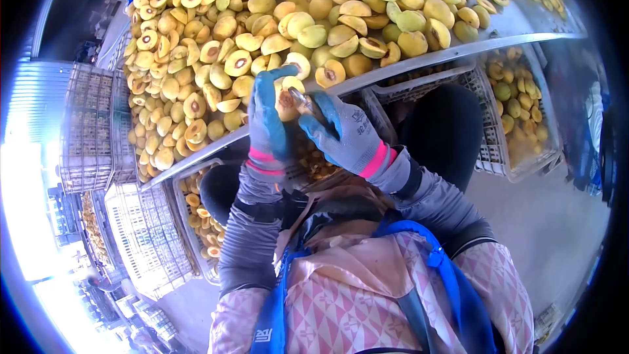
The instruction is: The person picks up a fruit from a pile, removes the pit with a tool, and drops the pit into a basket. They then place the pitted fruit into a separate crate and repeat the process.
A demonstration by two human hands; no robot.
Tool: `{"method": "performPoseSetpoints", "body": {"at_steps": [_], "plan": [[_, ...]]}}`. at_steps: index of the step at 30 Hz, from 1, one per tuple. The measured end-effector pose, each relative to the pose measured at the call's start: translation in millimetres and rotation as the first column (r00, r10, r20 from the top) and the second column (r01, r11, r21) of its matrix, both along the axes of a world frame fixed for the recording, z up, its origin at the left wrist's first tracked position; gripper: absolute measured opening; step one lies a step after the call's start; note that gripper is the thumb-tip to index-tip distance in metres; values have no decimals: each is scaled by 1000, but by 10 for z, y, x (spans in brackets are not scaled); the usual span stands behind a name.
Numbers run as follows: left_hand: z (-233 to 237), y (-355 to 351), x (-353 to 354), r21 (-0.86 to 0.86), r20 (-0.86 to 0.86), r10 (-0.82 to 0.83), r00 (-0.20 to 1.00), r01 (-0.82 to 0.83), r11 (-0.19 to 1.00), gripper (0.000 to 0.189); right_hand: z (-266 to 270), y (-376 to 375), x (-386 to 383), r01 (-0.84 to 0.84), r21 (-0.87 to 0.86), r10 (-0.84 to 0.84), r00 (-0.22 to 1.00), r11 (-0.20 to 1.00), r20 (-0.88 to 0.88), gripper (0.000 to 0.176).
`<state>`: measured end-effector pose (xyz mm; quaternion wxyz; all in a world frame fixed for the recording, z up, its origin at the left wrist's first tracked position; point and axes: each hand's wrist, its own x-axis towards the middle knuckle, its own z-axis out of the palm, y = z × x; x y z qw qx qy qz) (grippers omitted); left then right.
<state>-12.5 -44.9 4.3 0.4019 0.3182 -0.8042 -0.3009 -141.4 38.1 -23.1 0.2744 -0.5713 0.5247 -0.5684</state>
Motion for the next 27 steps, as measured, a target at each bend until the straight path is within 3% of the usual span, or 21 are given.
{"method": "performPoseSetpoints", "body": {"at_steps": [1,2,4,5,7,10,14,16,17,19,21,23,25,26,27], "plan": [[-11,40,-18,71,-123,-29,992,38,997,37,2,13,11,-5,0,5,1000,1000,-1,32],[-14,83,0,72,-124,-24,992,33,997,37,22,30,9,12,-15,-12,999,1000,-51,32],[-22,159,38,-56,38,152,988,-150,987,64,25,49,13,26,-30,-29,994,999,-104,32],[-34,167,47,-55,36,154,987,-151,987,64,15,54,19,40,-70,-49,989,997,-138,34],[-48,174,74,-52,97,232,968,-228,972,48,17,62,48,49,-110,-67,984,993,-168,36],[19,164,53,-65,101,189,977,-183,981,32,41,67,70,93,-182,-138,958,979,-251,40],[1,201,31,-155,164,257,952,-233,960,24,67,104,56,75,-159,-125,934,984,-336,42],[171,262,-18,202,94,213,972,-228,952,18,59,107,49,64,-135,-109,924,989,-367,42],[166,254,2,204,96,213,972,-228,952,18,34,116,47,31,-90,-64,922,995,-383,47],[153,206,76,53,213,160,964,-175,983,20,13,121,47,-3,-42,-13,919,999,-395,53],[124,183,126,-4,253,138,958,-142,990,22,10,121,45,-2,-115,-49,894,993,-445,38],[86,133,186,-62,291,117,949,-104,993,23,12,141,35,-23,-87,-21,883,996,-470,37],[47,67,241,34,341,-22,940,11,999,29,28,166,13,-42,-57,8,869,997,-495,37],[33,37,240,224,305,-101,947,31,974,32,46,187,4,-67,-21,44,835,998,-548,36],[19,36,241,230,307,-99,946,28,973,32,52,202,5,-91,17,83,797,996,-598,36]]}}
